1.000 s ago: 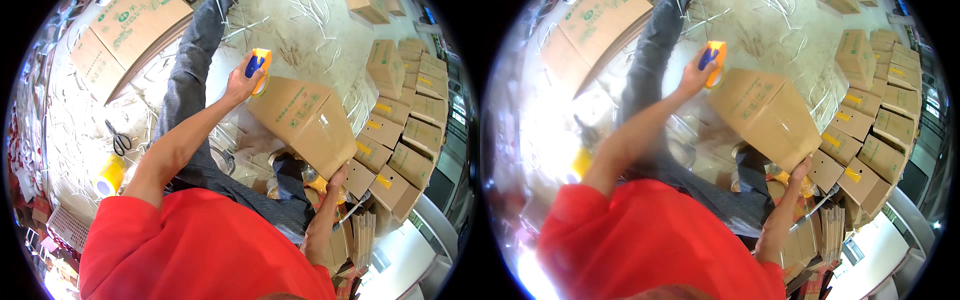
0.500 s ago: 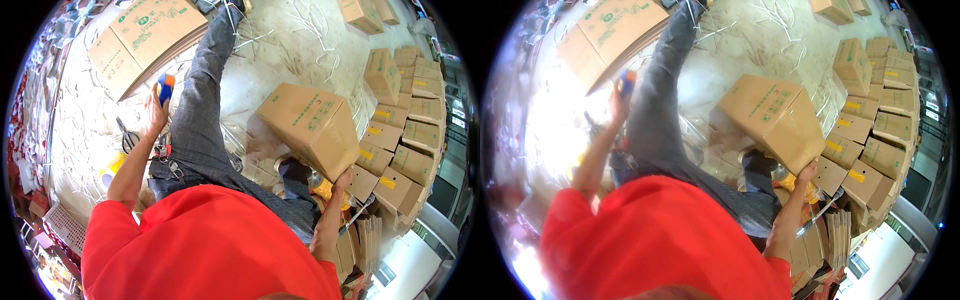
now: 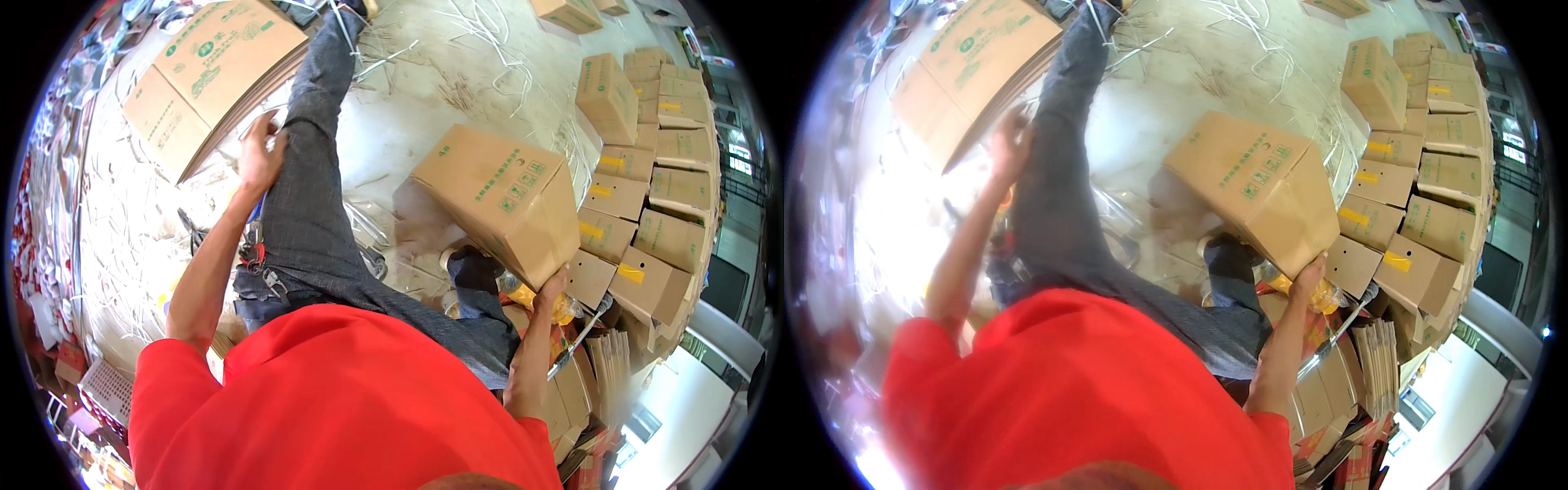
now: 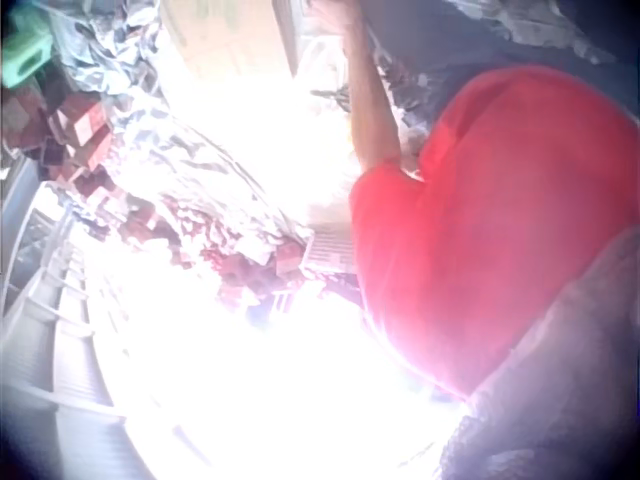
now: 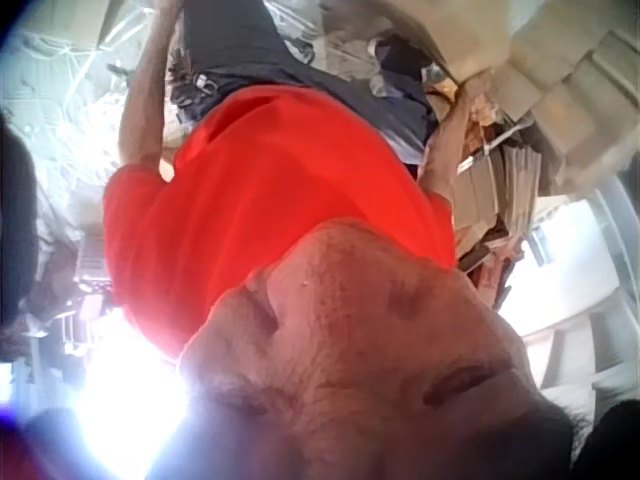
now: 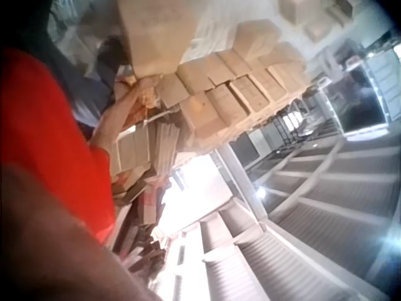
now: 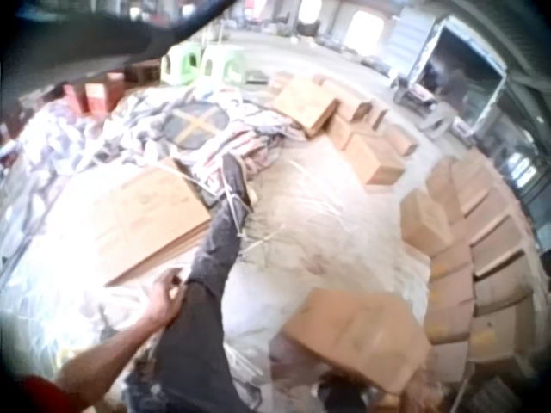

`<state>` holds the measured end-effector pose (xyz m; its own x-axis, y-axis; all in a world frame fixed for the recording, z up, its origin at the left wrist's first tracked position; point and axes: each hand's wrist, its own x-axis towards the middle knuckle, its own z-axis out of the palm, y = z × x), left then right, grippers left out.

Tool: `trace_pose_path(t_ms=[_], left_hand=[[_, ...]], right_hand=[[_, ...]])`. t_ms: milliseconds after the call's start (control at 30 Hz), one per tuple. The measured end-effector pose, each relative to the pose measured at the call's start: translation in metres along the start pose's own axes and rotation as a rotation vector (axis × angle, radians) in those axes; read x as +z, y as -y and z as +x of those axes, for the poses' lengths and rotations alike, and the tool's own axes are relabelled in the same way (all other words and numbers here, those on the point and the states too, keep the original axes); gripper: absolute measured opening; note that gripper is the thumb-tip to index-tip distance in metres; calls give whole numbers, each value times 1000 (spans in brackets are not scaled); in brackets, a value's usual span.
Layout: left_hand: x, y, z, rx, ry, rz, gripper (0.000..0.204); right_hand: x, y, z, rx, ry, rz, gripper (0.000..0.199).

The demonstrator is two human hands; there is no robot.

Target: The person sits on the floor and repeatedly folds flat cardboard sheets into small boxes, then seals them with a handheld tape dispenser. Finished boxes are placed in a growing stack nearby.

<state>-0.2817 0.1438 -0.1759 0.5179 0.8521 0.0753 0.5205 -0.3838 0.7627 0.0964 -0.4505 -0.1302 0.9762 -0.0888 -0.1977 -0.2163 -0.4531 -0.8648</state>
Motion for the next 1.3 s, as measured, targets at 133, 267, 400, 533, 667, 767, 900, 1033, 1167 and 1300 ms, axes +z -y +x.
trace_pose_path(t_ms=[133,267,400,533,667,767,900,1033,1167,1300], left_hand=[[89,-89,27,335,208,-198,46],[245,-55,-1,-226,540,-453,79],[273,-79,-25,-510,1053,-822,74],[209,-113,-3,-493,987,-1135,47],[99,-189,25,-124,975,-948,41],[51,-233,41,-61,1084,-647,42],[46,-291,53,119,1139,-373,45],[114,-365,138,-47,879,-731,38],[94,-493,260,-41,541,-1298,57],[96,-490,220,337,503,-1021,82]], right_hand=[[6,1,10,-1,35,13,58],[16,14,14,15,68,49,58],[-7,-17,15,-56,17,-36,58],[14,-29,17,131,20,19,58],[7,-39,30,100,414,-315,47],[-7,-11,48,-122,310,-534,43],[-19,33,50,-222,-55,-443,46],[-28,70,27,-330,-286,-314,47],[-1,73,22,-281,-218,-314,45],[-19,38,46,-434,-103,-485,48]])
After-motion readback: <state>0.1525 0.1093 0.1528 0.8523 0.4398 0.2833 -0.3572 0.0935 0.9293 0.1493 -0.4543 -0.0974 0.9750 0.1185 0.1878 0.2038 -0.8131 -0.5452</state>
